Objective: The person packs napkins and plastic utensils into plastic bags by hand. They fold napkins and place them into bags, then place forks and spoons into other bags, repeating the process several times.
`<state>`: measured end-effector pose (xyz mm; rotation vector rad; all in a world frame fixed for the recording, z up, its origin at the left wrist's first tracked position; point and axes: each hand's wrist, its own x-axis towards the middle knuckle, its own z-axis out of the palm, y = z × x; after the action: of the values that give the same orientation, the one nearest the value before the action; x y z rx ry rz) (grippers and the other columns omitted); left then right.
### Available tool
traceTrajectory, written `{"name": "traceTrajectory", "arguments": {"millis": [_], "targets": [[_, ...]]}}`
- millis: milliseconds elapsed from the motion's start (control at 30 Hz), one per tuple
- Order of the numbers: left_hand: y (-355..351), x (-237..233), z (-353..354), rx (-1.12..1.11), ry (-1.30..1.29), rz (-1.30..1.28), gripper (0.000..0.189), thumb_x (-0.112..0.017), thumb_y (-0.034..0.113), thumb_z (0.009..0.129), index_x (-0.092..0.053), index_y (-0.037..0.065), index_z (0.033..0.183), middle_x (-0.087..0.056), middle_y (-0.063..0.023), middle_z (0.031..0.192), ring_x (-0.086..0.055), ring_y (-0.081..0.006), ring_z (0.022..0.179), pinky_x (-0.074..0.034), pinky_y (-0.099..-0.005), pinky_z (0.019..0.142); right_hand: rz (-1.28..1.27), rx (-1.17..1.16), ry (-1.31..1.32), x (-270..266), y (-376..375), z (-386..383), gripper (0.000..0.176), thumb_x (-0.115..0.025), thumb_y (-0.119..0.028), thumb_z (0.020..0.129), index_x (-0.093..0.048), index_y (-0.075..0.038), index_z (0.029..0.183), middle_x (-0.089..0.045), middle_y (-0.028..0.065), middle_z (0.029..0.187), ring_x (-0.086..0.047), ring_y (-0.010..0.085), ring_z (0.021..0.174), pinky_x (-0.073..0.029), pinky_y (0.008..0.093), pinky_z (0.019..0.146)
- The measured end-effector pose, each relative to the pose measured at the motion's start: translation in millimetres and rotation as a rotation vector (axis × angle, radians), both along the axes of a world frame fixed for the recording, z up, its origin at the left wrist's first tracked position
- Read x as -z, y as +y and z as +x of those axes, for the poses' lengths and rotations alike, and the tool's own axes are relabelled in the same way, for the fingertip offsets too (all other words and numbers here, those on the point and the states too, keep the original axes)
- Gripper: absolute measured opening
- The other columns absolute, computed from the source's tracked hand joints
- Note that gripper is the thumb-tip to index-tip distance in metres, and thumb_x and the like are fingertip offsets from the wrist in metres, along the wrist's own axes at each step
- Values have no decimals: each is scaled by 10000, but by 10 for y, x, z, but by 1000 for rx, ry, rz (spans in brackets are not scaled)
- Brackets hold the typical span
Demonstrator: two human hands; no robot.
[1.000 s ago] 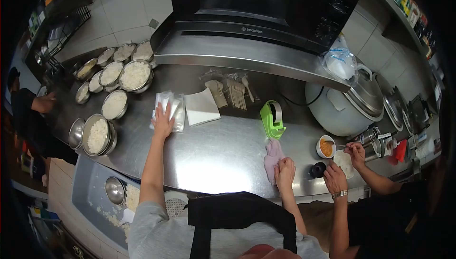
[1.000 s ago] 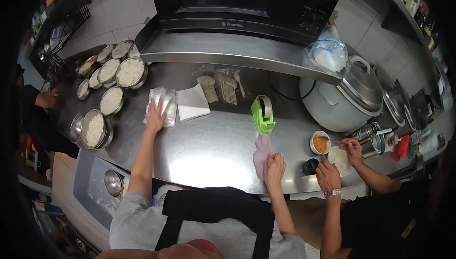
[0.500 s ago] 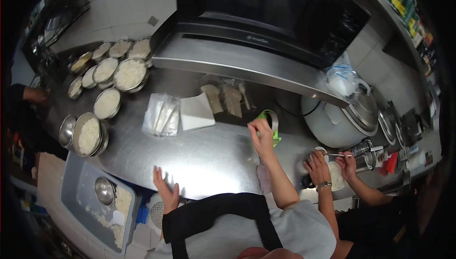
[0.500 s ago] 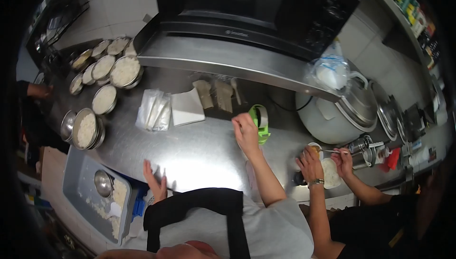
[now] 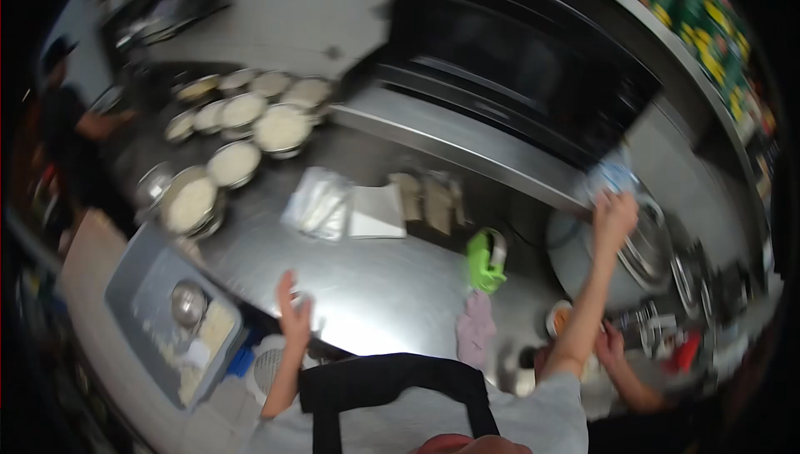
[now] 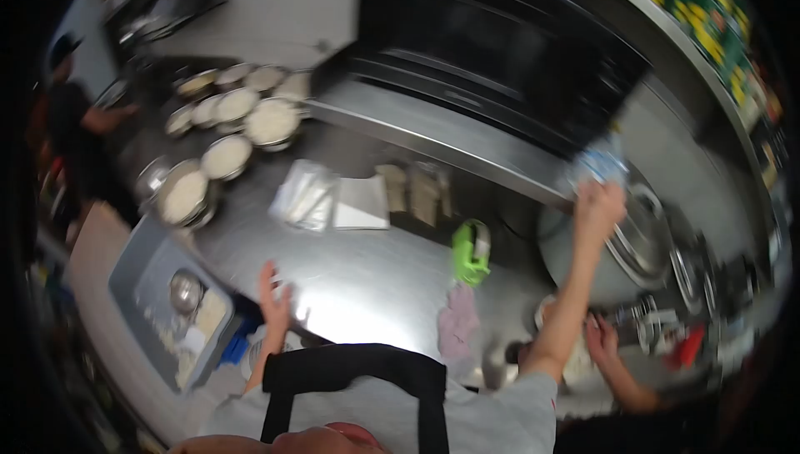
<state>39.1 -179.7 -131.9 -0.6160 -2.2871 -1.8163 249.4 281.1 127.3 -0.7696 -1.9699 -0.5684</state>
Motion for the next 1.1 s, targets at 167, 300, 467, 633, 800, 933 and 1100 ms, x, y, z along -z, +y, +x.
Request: {"name": "traceTrajectory", "arguments": {"millis": [167, 300, 467, 633, 800, 933, 1100], "targets": [[374, -202, 83, 205, 152, 20, 493, -577, 135, 810, -436, 64, 1277, -419, -150, 1309, -395, -317, 1192, -334, -397, 976, 67, -85, 21, 39, 271, 86, 131, -589, -105, 778, -614, 1, 850, -578, 168, 902, -547, 340, 807, -436, 392, 703], [717, -587, 62, 455, 392, -26, 393, -532, 156, 849, -484, 71, 1229, -461, -131, 1262, -445, -297, 1126, -354, -397, 953, 114, -180, 132, 0, 431, 8, 255, -597, -232, 825, -518, 1, 757, -499, 132, 754, -511, 306, 721, -398, 397, 632], [1521, -1537, 180, 758, 771, 69, 383, -546, 133, 812, -489, 26, 1175, -465, -154, 1219, -452, -321, 1103, -368, -416, 934, -90, -167, 254, 43, 393, -53, 318, -635, -277, 798, -509, 8, 732, -490, 115, 719, -491, 283, 663, -397, 390, 623], [2778, -2269, 608, 949, 1258, 58, 544, -666, 177, 659, -487, -3, 1141, -454, -172, 1216, -408, -322, 1169, -343, -430, 951, -116, -184, 267, 76, 394, -8, 282, -629, -239, 811, -523, 12, 740, -494, 107, 700, -480, 253, 644, -397, 364, 596], [3687, -2575, 827, 742, 1483, -93, 600, -664, 257, 675, -465, 6, 1182, -441, -148, 1258, -355, -294, 1241, -300, -471, 995, -374, -456, 279, 164, 593, 244, 223, -571, -171, 852, -606, 38, 921, -613, 142, 831, -569, 226, 721, -451, 319, 668], [4147, -2572, 866, 634, 1529, -127, 691, -641, 397, 729, -404, 73, 1292, -338, -107, 1387, -201, -283, 1336, -223, -540, 1019, -367, -315, 386, 114, 471, 258, 165, -589, -107, 816, -602, 36, 898, -627, 127, 816, -585, 208, 721, -462, 312, 672], [4158, -2569, 912, 598, 1470, -63, 689, -601, 453, 759, -382, 129, 1326, -255, -107, 1437, -126, -288, 1360, -217, -565, 1013, -412, -296, 509, 19, 315, 219, 85, -589, -62, 805, -576, 23, 809, -583, 63, 707, -521, 137, 643, -447, 288, 619]]}}
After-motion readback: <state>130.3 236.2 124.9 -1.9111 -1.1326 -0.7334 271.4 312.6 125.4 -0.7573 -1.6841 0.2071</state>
